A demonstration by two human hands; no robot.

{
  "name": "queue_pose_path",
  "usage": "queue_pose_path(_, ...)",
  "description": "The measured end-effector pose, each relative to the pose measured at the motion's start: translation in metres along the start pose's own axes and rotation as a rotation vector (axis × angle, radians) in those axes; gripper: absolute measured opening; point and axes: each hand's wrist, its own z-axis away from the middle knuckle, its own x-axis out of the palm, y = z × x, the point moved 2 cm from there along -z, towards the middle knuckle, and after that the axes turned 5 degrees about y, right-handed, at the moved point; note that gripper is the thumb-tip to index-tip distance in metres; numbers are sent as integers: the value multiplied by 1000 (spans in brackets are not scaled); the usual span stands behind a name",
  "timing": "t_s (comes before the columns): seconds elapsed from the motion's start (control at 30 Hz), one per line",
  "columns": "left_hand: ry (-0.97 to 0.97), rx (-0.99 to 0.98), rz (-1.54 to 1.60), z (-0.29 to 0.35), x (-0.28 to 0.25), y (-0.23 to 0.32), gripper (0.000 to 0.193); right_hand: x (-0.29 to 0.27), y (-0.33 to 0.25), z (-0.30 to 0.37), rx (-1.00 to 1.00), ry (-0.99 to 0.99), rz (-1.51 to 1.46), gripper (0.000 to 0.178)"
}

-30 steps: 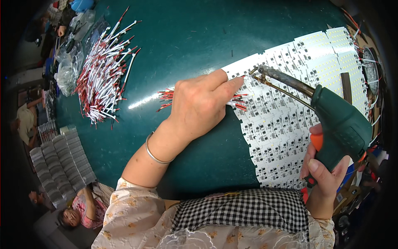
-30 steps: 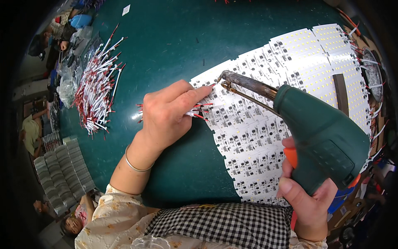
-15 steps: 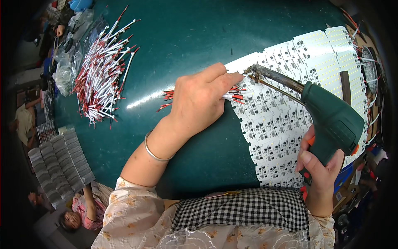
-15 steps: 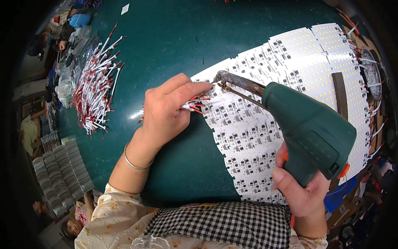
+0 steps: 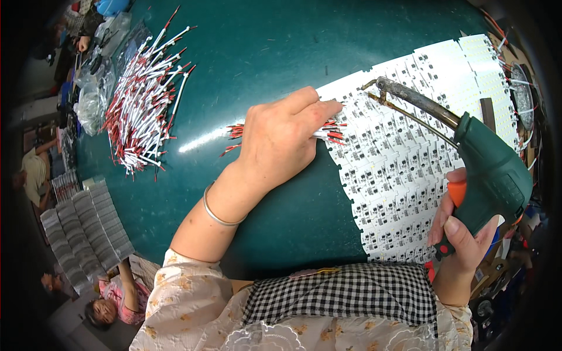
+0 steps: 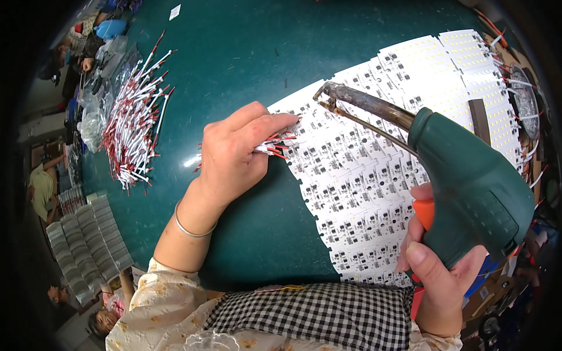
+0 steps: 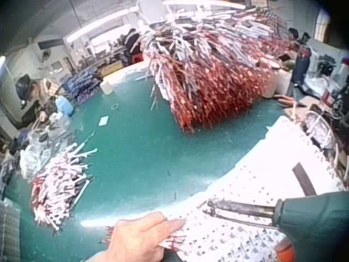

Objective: The person folds and positions a sheet of LED circuit boards on the table, picks up a bundle of pre-cut wires, and solders the wire leads onto the circuit boards one by one using a soldering gun.

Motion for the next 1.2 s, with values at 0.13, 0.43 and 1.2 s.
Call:
queue_pose_path(0.13, 22, 22, -6, -2, 0, 3, 46, -7, -6, 8, 90, -44, 28, 67)
queue_pose_path(0.43, 17, 2, 187, -3, 9, 2, 47, -3, 2, 15, -9, 71, 87, 63)
queue_pose_path(1.2, 60, 73, 141, 7, 11, 5, 45, -18, 39, 32, -177, -202, 315, 48)
